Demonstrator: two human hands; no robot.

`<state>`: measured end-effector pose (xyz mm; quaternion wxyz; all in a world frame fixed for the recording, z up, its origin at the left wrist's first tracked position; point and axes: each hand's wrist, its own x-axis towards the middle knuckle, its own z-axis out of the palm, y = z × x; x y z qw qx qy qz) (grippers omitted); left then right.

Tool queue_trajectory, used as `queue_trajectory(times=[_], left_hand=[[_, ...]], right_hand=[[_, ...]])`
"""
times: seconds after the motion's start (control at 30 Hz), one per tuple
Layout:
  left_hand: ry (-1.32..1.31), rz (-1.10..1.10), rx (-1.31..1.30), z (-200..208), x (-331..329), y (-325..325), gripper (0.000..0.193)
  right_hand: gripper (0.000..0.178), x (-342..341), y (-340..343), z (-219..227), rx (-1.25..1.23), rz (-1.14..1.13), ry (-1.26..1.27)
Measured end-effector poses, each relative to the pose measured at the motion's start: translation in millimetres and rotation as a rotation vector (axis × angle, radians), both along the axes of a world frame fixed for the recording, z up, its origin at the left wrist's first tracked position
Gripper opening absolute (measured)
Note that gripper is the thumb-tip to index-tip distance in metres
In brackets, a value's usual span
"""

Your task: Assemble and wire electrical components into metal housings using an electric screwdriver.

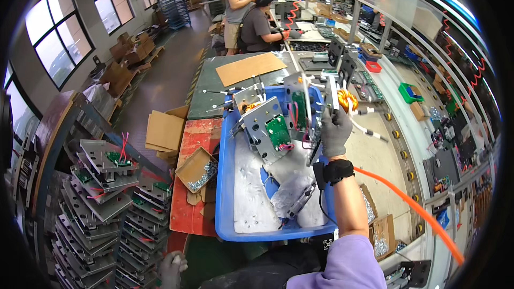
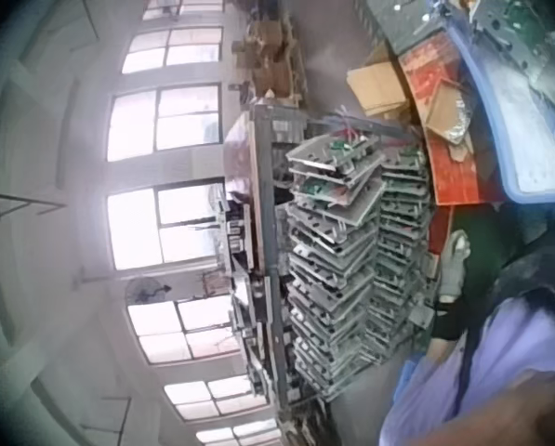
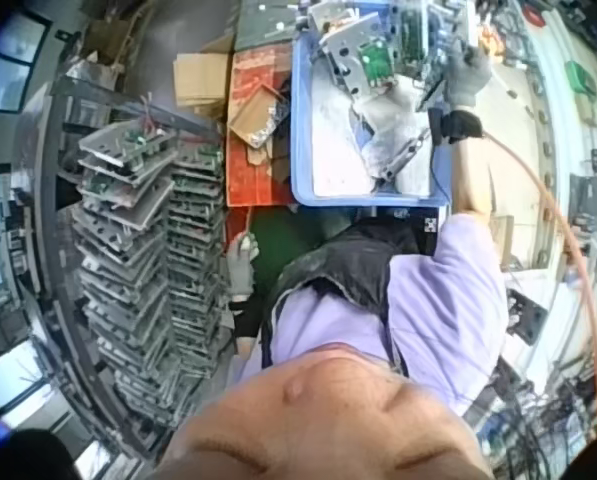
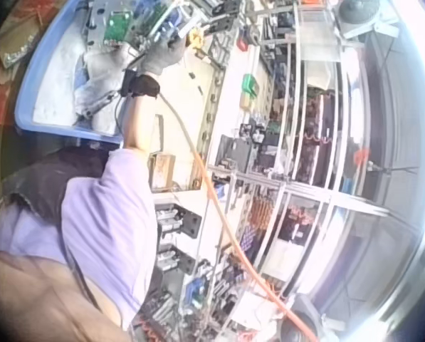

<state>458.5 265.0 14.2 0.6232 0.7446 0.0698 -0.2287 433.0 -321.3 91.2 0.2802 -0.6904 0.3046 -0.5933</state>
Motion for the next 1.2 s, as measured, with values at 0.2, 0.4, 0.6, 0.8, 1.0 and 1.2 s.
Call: queue_trajectory(times=[0.2, 0.4, 0.6, 0.8, 1.0, 1.2], left_hand=[[-0.344, -0.455, 0.052, 42.3, 43.8, -33.2, 0.028], [-0.352, -0.682, -0.073, 35.8, 26.1, 9.8, 0.028], [-0.564, -0.615, -0.025, 68.6, 21.0, 39.1, 0.027], [-1.465, -0.639, -0.248, 194.1, 16.7, -5.3, 0.045], [-1.046, -1.374, -0.479, 235.7, -10.8, -50.7, 0.062], [0.067, -2.087, -0.364, 213.3, -110.1, -107.0, 0.059]], right_hand=[[0.009, -30.0, 88.8, 69.2, -0.435, 0.105, -0.009], [0.008, -54.5, 177.6, 91.5, -0.149, 0.187, -0.196], [0.012, -113.8, 281.7, 138.8, -0.121, 0.229, -0.104], [0.017, -189.2, 393.0, 189.7, -0.99, 0.387, 0.742], [0.018, -237.0, 452.2, 165.1, -0.975, 0.616, 0.91], [0.023, -296.4, 485.2, 134.4, -0.624, 0.752, 1.148]])
